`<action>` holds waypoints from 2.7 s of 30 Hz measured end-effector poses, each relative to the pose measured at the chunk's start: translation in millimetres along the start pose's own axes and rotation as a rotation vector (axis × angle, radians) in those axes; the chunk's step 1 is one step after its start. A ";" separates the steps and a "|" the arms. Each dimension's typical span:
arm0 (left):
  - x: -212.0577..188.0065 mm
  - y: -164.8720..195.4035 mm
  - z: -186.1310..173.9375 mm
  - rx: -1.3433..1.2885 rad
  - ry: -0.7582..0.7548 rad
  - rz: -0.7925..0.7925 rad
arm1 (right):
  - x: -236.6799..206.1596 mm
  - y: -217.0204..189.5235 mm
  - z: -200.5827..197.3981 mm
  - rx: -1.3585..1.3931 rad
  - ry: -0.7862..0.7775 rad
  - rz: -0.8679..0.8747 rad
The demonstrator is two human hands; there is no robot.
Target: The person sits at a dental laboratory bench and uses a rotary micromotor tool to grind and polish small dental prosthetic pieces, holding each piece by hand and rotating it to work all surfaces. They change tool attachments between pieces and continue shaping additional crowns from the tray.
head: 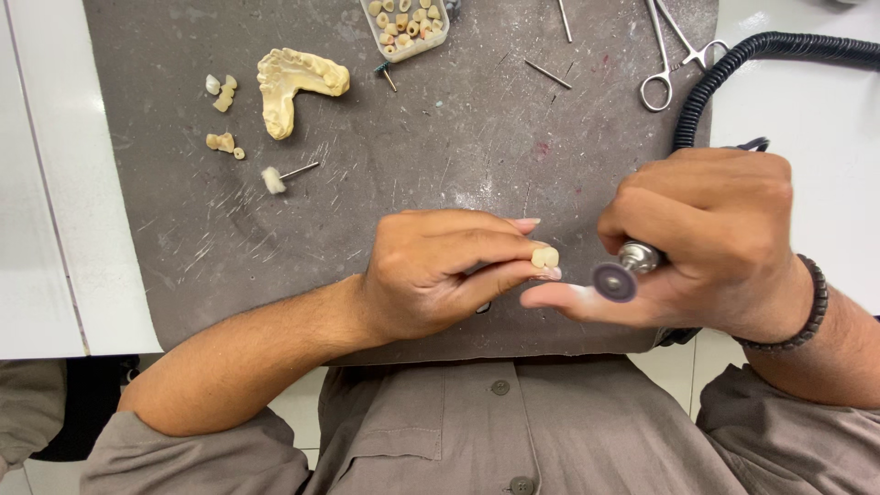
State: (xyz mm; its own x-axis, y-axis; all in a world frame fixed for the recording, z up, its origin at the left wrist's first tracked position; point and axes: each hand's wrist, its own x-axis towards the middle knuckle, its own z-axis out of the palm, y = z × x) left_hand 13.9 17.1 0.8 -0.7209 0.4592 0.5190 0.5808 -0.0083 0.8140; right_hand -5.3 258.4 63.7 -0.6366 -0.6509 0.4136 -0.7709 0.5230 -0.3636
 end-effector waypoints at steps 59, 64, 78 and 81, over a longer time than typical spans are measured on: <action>-1.9 -0.6 2.2 0.213 -0.011 0.189 | -1.2 -3.1 4.7 -0.314 -0.107 0.032; -1.3 0.4 1.8 0.183 -0.008 0.161 | -0.4 -1.7 3.2 -0.243 -0.091 0.017; -2.5 29.4 -0.7 -0.166 0.008 0.030 | 11.3 -7.1 -15.9 0.673 -0.050 -0.082; -3.9 34.8 -0.8 -0.178 -0.022 0.064 | 12.6 -11.8 -16.8 0.724 -0.044 -0.099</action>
State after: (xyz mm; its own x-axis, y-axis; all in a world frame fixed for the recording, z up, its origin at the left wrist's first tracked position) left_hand 36.7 14.4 27.3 -0.6750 0.4723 0.5668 0.5475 -0.1944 0.8139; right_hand -4.5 253.3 87.2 -0.5514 -0.7059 0.4446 -0.6085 -0.0243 -0.7932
